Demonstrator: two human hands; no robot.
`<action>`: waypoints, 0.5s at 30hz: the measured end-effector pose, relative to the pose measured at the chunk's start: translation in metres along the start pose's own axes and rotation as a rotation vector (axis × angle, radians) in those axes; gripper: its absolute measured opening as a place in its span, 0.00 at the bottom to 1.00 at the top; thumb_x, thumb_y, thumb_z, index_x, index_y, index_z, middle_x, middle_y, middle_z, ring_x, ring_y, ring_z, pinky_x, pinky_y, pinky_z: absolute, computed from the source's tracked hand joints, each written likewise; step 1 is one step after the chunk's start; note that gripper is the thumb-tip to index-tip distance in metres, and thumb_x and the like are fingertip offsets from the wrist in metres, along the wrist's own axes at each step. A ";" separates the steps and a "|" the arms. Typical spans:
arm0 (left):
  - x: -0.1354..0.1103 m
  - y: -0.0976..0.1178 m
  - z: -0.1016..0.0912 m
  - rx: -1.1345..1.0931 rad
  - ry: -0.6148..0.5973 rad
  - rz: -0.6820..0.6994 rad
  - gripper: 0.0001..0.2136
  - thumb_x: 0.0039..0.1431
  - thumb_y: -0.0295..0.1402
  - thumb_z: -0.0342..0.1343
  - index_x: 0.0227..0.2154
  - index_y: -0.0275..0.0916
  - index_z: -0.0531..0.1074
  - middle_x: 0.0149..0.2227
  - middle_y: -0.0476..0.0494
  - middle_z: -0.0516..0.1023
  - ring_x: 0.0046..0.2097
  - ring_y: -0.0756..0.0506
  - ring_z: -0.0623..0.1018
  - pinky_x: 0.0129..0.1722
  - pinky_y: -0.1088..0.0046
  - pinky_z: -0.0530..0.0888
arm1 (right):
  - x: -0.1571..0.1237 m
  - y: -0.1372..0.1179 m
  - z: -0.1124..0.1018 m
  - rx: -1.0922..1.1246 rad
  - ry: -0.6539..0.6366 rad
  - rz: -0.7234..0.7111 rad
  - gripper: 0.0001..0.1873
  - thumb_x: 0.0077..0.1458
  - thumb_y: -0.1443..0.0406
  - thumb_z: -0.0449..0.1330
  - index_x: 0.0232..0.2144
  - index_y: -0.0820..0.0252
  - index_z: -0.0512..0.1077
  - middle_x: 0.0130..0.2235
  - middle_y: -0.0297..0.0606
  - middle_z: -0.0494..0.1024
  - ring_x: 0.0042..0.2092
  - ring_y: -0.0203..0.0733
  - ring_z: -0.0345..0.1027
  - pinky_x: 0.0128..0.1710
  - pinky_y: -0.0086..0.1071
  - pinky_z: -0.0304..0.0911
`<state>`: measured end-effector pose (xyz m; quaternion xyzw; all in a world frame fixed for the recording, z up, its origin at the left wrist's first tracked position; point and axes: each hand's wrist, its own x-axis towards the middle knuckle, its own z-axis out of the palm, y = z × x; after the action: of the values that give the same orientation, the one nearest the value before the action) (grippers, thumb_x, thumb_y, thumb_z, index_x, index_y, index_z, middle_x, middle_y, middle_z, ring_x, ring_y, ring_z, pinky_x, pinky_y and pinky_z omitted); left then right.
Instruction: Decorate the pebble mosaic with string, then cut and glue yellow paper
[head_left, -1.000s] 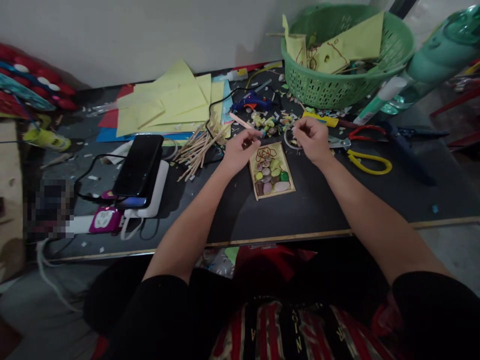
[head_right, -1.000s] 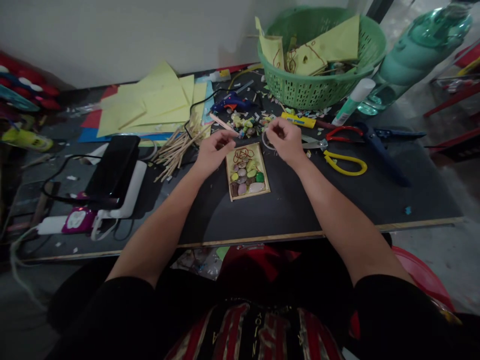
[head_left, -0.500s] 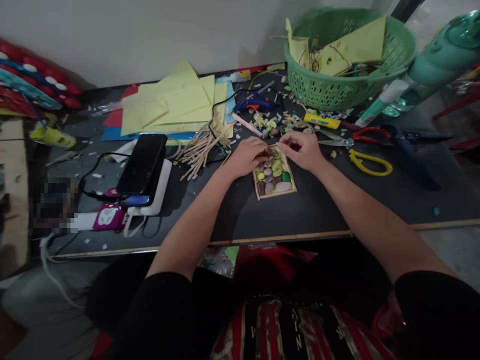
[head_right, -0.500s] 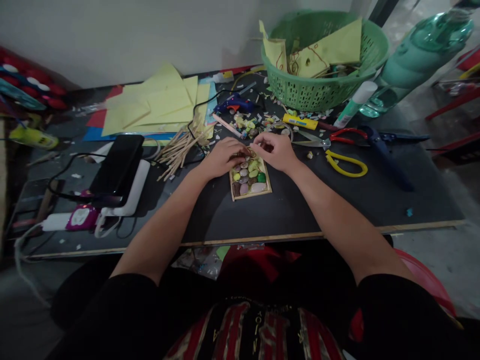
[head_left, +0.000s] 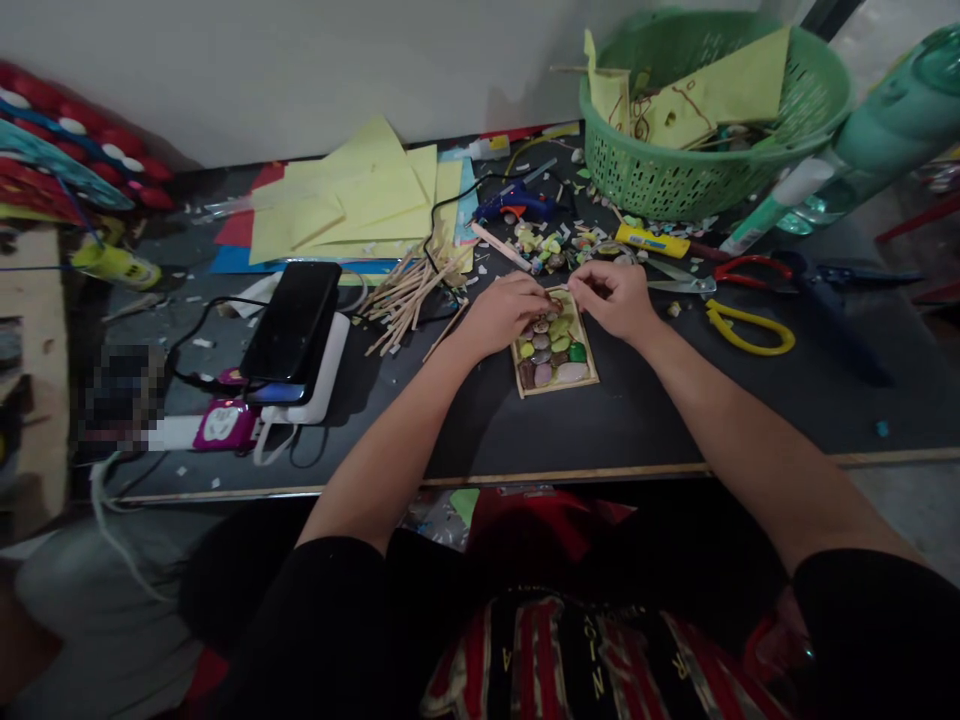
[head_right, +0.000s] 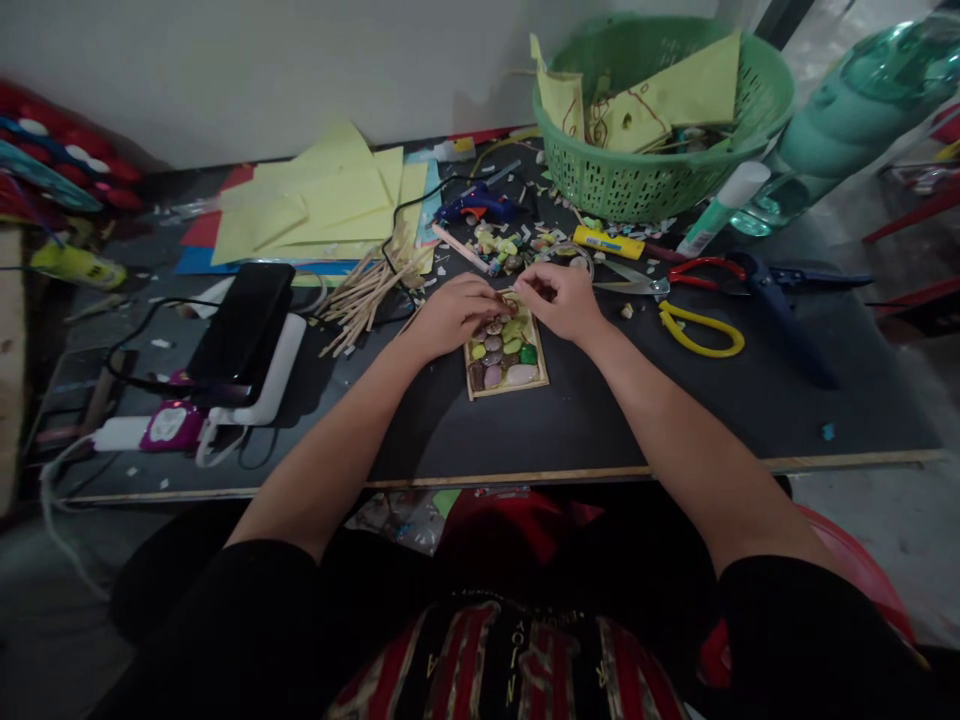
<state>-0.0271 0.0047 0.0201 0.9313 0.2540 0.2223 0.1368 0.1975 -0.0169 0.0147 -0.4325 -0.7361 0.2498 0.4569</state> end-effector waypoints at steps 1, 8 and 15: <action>0.000 0.000 0.000 -0.005 0.003 -0.004 0.14 0.66 0.29 0.48 0.44 0.42 0.80 0.42 0.42 0.80 0.49 0.43 0.74 0.52 0.60 0.71 | 0.000 0.001 0.000 0.008 0.006 0.005 0.16 0.58 0.54 0.61 0.27 0.59 0.73 0.21 0.32 0.71 0.22 0.32 0.61 0.25 0.30 0.55; 0.002 -0.001 0.005 -0.050 -0.024 -0.041 0.11 0.66 0.33 0.52 0.43 0.42 0.80 0.43 0.43 0.81 0.49 0.44 0.75 0.54 0.62 0.70 | -0.003 -0.002 0.000 0.003 0.059 0.028 0.19 0.60 0.52 0.58 0.25 0.59 0.72 0.19 0.32 0.69 0.20 0.32 0.59 0.22 0.30 0.53; 0.000 0.002 0.001 0.012 -0.028 -0.041 0.11 0.66 0.33 0.52 0.40 0.40 0.80 0.40 0.42 0.82 0.45 0.44 0.76 0.48 0.64 0.71 | -0.006 -0.007 0.002 -0.121 0.060 -0.075 0.18 0.61 0.55 0.56 0.24 0.59 0.72 0.19 0.31 0.66 0.21 0.31 0.57 0.24 0.30 0.52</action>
<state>-0.0257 0.0026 0.0199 0.9297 0.2727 0.2046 0.1392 0.1941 -0.0261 0.0165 -0.4386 -0.7514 0.1744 0.4611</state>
